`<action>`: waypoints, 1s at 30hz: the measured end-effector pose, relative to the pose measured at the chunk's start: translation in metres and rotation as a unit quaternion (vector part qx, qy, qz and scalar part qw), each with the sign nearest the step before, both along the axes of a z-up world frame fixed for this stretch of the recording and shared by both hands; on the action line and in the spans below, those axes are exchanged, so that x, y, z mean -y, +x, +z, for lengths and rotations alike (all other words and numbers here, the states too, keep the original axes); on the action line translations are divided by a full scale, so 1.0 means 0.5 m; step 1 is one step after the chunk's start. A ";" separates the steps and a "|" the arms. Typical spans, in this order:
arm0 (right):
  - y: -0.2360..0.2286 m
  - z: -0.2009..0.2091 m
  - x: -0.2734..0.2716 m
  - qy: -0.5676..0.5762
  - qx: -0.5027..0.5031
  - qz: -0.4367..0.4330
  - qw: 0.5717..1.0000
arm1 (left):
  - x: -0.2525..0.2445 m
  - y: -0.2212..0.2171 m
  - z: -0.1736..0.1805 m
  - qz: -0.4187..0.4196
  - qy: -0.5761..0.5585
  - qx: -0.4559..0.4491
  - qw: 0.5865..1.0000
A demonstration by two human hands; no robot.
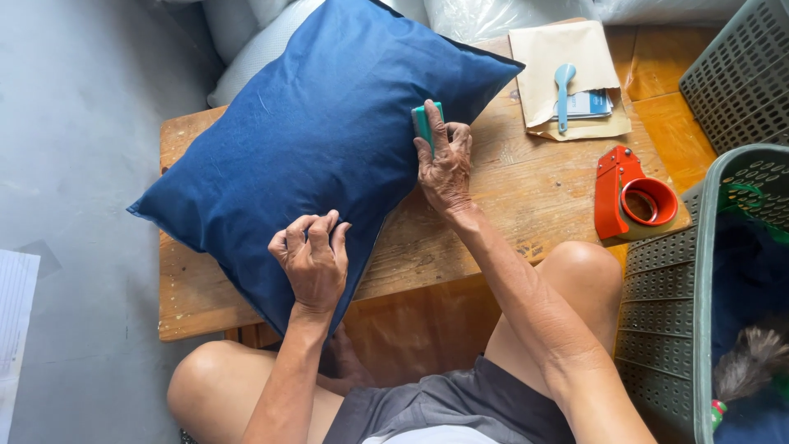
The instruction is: The person scrubs the surface of a blue bag with a green sponge and then uses a small brush to clean the seams and handles. The bag is flipped and repositioned on the table during the process.
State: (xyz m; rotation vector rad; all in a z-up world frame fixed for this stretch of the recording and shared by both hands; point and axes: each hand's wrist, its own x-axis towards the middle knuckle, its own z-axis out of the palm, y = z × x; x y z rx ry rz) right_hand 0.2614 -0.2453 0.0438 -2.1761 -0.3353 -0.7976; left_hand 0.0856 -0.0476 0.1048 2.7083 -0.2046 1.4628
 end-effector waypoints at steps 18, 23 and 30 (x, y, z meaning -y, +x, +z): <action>-0.002 -0.012 -0.007 -0.002 0.014 -0.010 1.000 | 0.019 -0.039 0.019 -0.147 -0.347 -0.023 0.926; -0.007 -0.010 -0.008 -0.009 0.019 -0.007 1.000 | 0.078 -0.122 0.023 -0.186 -0.379 -0.063 0.904; -0.009 -0.016 -0.008 -0.018 0.038 -0.001 0.999 | 0.145 -0.225 -0.172 -0.164 -0.360 -0.273 0.877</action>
